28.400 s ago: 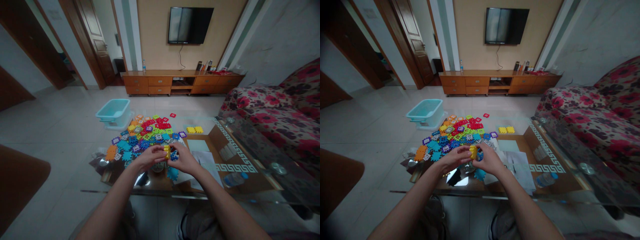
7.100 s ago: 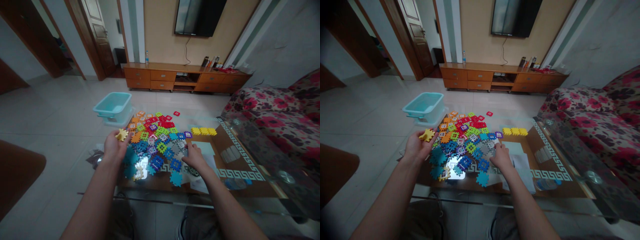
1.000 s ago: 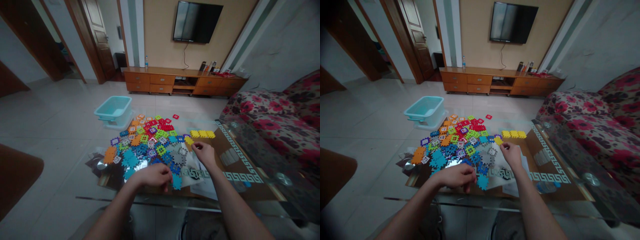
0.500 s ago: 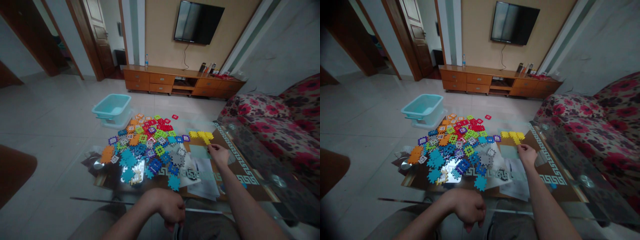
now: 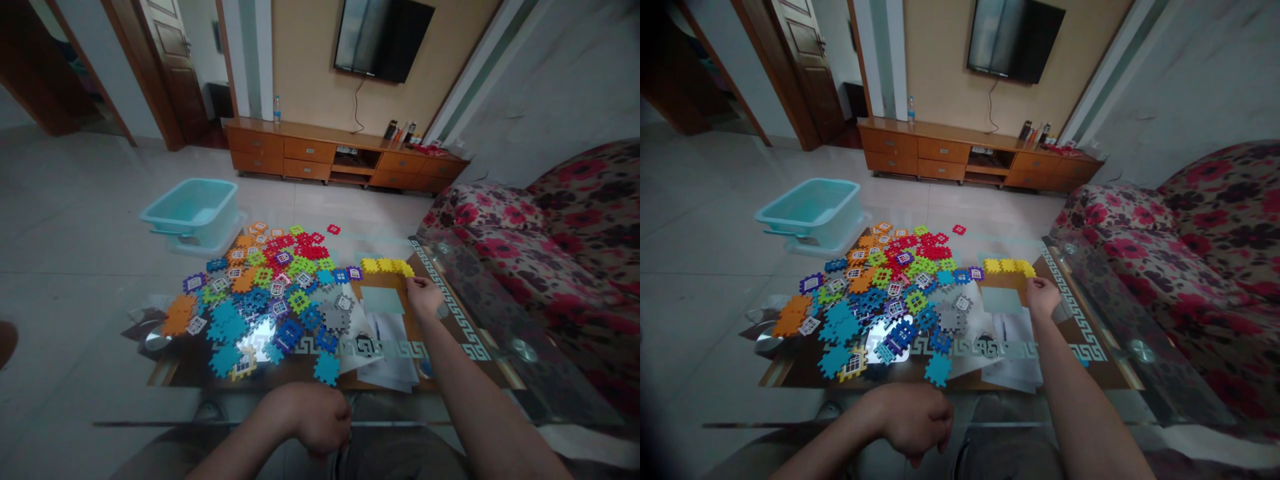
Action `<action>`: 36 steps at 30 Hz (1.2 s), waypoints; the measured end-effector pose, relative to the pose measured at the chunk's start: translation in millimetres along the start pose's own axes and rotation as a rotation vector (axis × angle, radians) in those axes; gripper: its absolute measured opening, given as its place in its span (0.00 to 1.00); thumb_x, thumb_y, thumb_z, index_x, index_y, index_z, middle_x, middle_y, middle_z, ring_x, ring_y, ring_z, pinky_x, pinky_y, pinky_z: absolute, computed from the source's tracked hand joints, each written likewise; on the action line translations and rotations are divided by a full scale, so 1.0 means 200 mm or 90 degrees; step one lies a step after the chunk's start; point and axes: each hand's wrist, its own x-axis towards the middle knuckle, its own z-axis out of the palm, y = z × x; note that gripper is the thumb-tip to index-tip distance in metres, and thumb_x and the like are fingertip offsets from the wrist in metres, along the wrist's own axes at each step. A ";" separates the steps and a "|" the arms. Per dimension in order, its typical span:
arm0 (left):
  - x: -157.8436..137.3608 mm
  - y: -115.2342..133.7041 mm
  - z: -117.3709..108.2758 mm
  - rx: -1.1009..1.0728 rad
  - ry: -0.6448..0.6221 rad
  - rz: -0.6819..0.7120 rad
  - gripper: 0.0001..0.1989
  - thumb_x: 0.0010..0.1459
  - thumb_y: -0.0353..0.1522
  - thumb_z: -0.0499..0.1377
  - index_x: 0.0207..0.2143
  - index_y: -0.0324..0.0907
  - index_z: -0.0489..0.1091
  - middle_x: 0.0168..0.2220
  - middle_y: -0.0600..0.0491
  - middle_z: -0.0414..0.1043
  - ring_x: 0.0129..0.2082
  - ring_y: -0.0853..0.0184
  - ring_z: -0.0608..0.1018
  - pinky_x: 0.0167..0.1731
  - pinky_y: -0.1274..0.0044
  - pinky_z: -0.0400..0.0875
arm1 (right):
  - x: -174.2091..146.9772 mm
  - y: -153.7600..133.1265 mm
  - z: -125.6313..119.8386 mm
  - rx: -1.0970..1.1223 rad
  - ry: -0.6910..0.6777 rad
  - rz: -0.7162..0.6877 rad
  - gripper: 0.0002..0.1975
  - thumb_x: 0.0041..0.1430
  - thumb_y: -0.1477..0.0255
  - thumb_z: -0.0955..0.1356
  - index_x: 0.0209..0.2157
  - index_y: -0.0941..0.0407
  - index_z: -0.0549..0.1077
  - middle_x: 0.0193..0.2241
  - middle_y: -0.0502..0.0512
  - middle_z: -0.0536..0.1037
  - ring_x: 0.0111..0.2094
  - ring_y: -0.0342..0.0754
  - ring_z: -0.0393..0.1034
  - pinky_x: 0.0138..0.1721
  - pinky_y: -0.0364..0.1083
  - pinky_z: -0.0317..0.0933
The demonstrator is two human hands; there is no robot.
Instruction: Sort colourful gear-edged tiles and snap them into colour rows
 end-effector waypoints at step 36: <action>0.01 0.00 0.01 0.085 0.082 -0.057 0.16 0.57 0.35 0.52 0.39 0.43 0.78 0.36 0.45 0.80 0.32 0.59 0.79 0.29 0.72 0.71 | 0.09 -0.06 0.11 -0.017 -0.023 -0.106 0.14 0.50 0.67 0.67 0.32 0.60 0.81 0.28 0.62 0.82 0.33 0.57 0.76 0.43 0.50 0.64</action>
